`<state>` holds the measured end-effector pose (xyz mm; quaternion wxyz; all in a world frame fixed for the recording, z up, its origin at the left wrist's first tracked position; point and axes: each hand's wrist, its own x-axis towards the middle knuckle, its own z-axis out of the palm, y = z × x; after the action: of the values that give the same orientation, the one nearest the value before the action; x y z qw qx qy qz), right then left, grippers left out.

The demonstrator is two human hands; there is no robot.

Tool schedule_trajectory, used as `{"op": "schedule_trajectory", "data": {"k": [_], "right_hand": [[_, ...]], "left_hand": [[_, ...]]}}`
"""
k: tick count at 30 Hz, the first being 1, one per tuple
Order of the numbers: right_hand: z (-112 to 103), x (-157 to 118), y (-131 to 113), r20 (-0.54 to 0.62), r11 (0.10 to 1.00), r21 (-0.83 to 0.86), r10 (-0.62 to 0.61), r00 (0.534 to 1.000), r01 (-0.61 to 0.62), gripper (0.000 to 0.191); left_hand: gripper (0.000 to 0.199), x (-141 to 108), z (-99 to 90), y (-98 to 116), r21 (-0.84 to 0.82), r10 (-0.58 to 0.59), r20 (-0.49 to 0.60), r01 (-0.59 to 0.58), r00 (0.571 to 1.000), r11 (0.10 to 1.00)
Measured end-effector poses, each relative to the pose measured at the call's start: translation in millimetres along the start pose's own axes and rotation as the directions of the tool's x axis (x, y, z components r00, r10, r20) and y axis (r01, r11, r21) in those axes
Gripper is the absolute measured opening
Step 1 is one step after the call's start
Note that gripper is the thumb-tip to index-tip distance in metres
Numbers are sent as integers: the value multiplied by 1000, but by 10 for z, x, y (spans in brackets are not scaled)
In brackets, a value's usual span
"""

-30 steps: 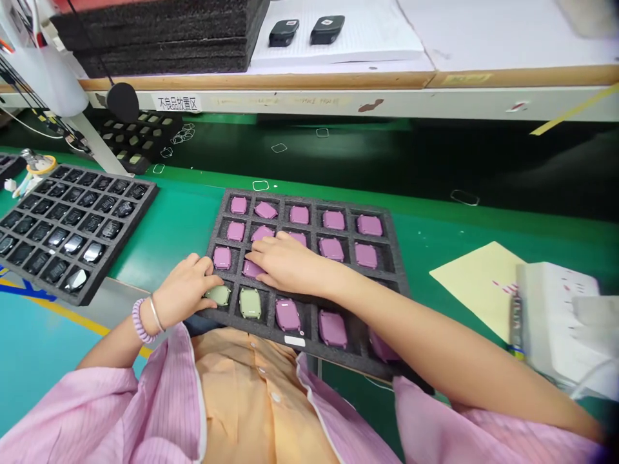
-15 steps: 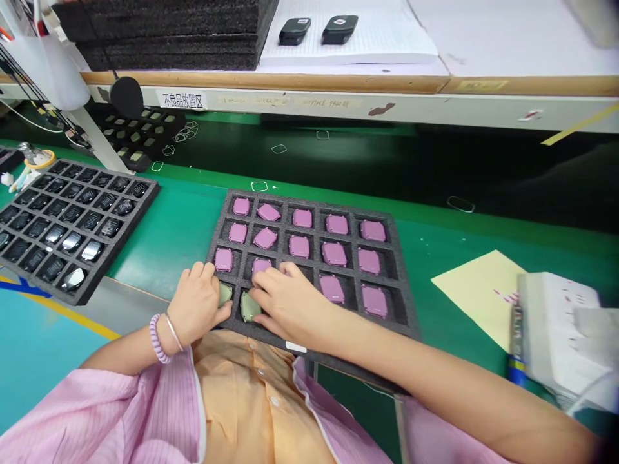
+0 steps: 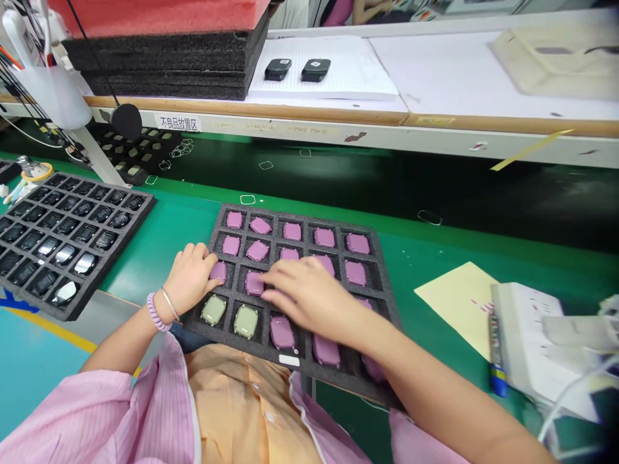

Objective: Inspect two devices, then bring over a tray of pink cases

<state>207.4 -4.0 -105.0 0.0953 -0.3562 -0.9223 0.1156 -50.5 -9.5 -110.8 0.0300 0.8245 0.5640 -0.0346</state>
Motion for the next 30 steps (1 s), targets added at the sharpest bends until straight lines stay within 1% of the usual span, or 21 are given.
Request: {"op": "schedule_trajectory", "data": {"k": [2, 3, 4, 5, 6, 8, 9, 11, 13, 14, 15, 16, 18, 20, 22, 25, 27, 30], "right_hand": [[-87, -2, 281, -129, 987, -42, 146, 981, -152, 23], [-114, 19, 404, -162, 974, -70, 201, 966, -214, 23], [-127, 59, 498, -169, 967, -91, 222, 960, -240, 24], [-125, 119, 556, -143, 970, -101, 205, 968, -221, 25], [-112, 197, 576, -93, 980, -103, 160, 983, -170, 27], [-64, 389, 522, 54, 996, -82, 28, 998, -23, 32], [-40, 490, 469, 129, 997, -77, -17, 991, 27, 34], [-17, 667, 367, 224, 991, -121, -31, 974, 60, 33], [-34, 777, 312, 264, 980, -182, -34, 964, 84, 24], [-51, 803, 302, 264, 976, -199, -33, 964, 88, 20], [-66, 813, 298, 248, 976, -206, -13, 969, 65, 21], [-72, 811, 293, 219, 979, -205, 28, 975, 18, 26], [-42, 794, 266, 154, 971, -204, 159, 975, -126, 35], [50, 788, 207, 101, 942, -223, 279, 955, -251, 32], [167, 800, 134, 64, 914, -248, 346, 936, -321, 29], [264, 796, 56, 27, 891, -260, 391, 920, -371, 34], [219, 736, 55, 28, 898, -255, 378, 925, -359, 35], [-14, 547, 175, 21, 905, -237, 369, 929, -354, 33]], "left_hand": [[30, -37, 2, -28, -17, 0, -7, 0, 1000, 1000], [30, -47, -8, -35, -28, -2, -1, 2, 1000, 1000], [32, -46, -26, -37, -39, 0, 13, 0, 1000, 999], [33, -33, -50, -31, -44, 7, 32, -6, 999, 999], [32, -9, -80, -19, -43, 18, 52, -15, 999, 999], [30, 66, -145, 22, -26, 38, 71, -37, 997, 999], [30, 112, -174, 48, -18, 45, 70, -44, 997, 999], [32, 211, -216, 98, -17, 52, 66, -51, 996, 999], [35, 312, -235, 129, -30, 55, 69, -53, 996, 998], [35, 366, -240, 135, -34, 51, 65, -49, 997, 998], [34, 426, -244, 133, -34, 40, 52, -38, 998, 999], [33, 495, -249, 126, -31, 25, 29, -24, 999, 999], [33, 671, -262, 102, -22, -8, -31, 8, 999, 1000], [32, 898, -276, 85, -10, -12, -78, 11, 997, 1000], [33, 1152, -278, 92, 3, 57, -76, -57, 995, 998], [34, 1485, -251, 147, 15, 227, 12, -227, 974, 974], [32, 1626, -232, 184, 22, 295, 64, -297, 953, 955], [29, 1717, -239, 187, 48, 332, 99, -338, 938, 940]]}}
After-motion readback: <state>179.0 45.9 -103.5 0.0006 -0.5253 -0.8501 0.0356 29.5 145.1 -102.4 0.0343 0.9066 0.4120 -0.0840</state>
